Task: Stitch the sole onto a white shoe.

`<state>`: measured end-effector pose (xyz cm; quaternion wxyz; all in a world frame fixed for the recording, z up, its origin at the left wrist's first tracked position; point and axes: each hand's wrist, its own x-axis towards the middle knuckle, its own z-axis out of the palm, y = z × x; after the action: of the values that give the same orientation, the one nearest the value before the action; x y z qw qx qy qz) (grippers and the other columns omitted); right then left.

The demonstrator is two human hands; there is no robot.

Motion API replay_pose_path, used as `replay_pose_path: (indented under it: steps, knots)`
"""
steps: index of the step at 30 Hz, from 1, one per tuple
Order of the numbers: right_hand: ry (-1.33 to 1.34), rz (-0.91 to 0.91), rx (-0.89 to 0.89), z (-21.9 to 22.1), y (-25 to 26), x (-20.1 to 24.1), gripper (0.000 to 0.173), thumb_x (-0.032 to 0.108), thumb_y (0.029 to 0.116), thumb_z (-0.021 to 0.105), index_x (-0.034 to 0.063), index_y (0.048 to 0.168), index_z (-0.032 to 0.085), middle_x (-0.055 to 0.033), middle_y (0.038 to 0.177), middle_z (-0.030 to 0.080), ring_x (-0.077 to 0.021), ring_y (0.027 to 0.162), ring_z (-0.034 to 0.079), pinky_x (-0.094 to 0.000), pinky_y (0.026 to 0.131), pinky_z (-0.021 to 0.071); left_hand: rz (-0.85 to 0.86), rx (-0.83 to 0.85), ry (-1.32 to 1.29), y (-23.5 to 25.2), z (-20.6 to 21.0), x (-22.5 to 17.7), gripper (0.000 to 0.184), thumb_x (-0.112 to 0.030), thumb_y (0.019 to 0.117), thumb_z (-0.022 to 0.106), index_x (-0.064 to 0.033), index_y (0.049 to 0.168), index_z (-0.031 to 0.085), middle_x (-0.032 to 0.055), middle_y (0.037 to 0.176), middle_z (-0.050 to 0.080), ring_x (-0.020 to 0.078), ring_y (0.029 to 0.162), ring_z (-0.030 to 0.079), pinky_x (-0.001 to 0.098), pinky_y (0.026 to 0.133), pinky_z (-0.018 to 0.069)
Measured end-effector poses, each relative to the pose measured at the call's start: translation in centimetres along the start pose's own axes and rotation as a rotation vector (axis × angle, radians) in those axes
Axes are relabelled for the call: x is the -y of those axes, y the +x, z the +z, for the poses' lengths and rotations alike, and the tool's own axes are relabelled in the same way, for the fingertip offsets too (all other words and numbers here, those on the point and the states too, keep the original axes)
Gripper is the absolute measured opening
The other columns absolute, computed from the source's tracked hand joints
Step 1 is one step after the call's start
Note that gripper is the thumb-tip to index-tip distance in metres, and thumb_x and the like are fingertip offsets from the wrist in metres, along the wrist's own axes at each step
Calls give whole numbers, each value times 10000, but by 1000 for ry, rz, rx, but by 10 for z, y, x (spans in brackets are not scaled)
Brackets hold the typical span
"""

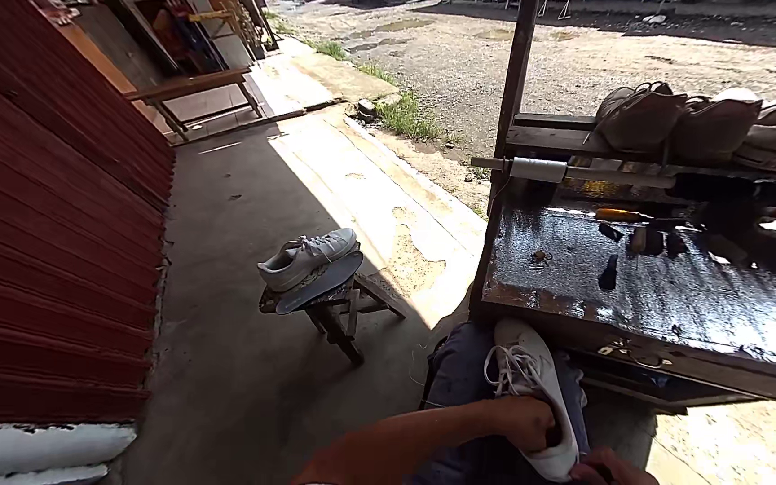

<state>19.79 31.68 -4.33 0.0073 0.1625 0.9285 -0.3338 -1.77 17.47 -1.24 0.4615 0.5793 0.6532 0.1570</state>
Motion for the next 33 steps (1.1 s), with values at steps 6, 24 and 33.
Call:
replay_pose_path:
  steps: [6,24,33]
  knots:
    - [-101,227,-40,-13,-8,-20,700,691,872,647,-7,849,695,-162,693,664,-365,673,683,-602,626,525,-29,-131,-215,-4,0,-7,201,-158,965,617,-4,867,702,106,778,661,213,738,627,467,706,506]
    - [726,128,-461,43,-58,-6,182,134,989,641,7,1089,724,-36,988,690,-12,724,585,-184,631,514,-215,-154,-37,7,9,-24,289,-169,1025,574,-39,775,643,110,706,604,266,689,608,518,653,493]
    - [303,124,-335,37,-20,8,227,225,1027,575,110,1087,762,-34,968,753,-114,834,702,-344,779,590,-230,-97,-82,6,10,-15,229,-199,1019,571,-13,937,676,151,840,664,296,821,659,559,771,527]
